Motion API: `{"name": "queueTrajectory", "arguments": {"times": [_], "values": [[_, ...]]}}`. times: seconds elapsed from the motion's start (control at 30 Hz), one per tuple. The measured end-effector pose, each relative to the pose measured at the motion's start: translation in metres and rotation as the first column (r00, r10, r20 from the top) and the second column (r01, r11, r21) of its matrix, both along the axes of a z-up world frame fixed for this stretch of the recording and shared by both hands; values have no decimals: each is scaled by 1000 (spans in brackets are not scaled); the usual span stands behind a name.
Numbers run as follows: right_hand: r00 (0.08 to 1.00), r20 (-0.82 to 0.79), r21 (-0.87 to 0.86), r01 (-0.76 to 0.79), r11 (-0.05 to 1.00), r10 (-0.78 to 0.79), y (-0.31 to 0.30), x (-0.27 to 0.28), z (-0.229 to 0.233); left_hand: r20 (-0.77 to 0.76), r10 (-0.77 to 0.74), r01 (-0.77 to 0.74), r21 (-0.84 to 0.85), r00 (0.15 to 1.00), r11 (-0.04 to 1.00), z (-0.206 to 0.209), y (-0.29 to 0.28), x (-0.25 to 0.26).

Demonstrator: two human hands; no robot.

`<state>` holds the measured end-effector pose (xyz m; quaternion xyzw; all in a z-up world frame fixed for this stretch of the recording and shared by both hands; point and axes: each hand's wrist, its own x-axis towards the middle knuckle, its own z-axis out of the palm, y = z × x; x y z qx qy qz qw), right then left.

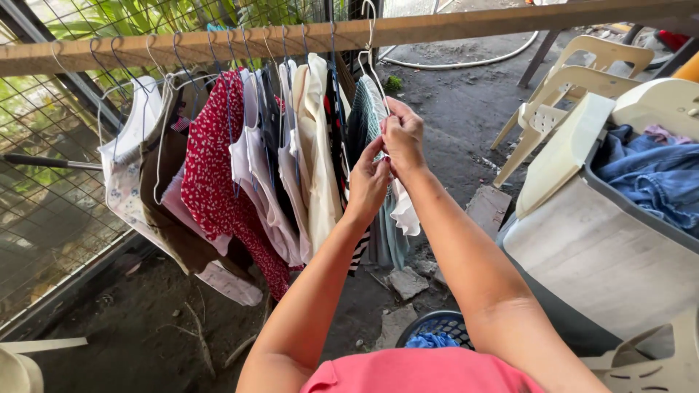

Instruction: Hanging washed laundry items onto hangers and placing them on a rack.

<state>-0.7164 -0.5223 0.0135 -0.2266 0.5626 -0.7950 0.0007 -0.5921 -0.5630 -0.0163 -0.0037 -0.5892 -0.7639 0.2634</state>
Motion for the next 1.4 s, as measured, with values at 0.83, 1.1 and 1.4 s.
{"name": "queueTrajectory", "arguments": {"times": [0.83, 1.1, 1.4], "values": [[992, -23, 253, 124, 959, -122, -39, -49, -66, 14, 95, -90, -195, 995, 977, -27, -49, -55], [983, 4, 385, 167, 908, -183, 14, -14, -40, -105, 419, -389, -618, 902, 683, -13, -12, -38], [946, 0, 464, 286, 838, -323, 123, -6, -66, 59, 21, 4, -396, 998, 918, -49, 67, -69]]}}
